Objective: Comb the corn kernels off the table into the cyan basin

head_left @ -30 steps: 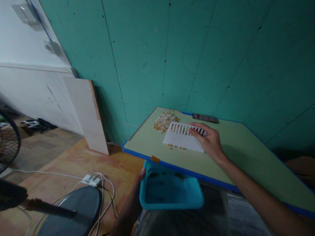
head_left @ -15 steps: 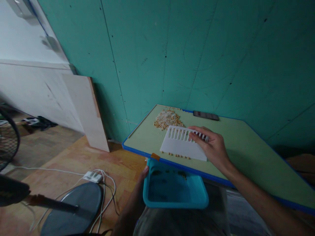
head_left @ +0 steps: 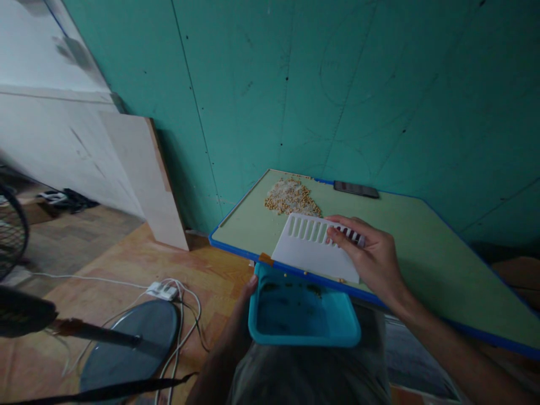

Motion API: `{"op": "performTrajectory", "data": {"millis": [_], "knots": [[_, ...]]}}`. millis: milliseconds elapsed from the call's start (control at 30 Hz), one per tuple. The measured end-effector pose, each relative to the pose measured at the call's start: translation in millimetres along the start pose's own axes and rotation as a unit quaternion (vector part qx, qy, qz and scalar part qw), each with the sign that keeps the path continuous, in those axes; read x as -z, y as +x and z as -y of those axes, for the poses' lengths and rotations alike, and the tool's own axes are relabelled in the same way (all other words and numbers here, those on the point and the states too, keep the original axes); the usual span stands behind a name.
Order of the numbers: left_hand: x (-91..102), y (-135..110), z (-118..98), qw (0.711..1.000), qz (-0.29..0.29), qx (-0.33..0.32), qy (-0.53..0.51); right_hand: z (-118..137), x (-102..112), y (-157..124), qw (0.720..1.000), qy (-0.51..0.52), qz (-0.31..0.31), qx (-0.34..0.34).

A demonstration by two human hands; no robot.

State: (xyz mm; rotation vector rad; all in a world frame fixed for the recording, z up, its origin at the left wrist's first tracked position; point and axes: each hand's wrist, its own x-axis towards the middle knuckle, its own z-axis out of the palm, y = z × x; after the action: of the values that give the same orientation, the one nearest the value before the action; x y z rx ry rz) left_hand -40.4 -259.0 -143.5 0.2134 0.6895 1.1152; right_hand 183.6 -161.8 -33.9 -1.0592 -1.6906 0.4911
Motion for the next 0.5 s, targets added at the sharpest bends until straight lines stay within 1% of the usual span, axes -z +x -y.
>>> {"op": "performTrajectory", "data": {"millis": [333, 500], "knots": [[-4.4, 0, 1, 1.0, 0.022, -0.001, -0.012, 23, -7, -18, 0.998, -0.042, -0.044, 0.026], [-5.1, 1, 6, 0.999, 0.039, 0.0, -0.018, 22, -11, -17, 0.998, -0.035, -0.04, 0.027]]}}
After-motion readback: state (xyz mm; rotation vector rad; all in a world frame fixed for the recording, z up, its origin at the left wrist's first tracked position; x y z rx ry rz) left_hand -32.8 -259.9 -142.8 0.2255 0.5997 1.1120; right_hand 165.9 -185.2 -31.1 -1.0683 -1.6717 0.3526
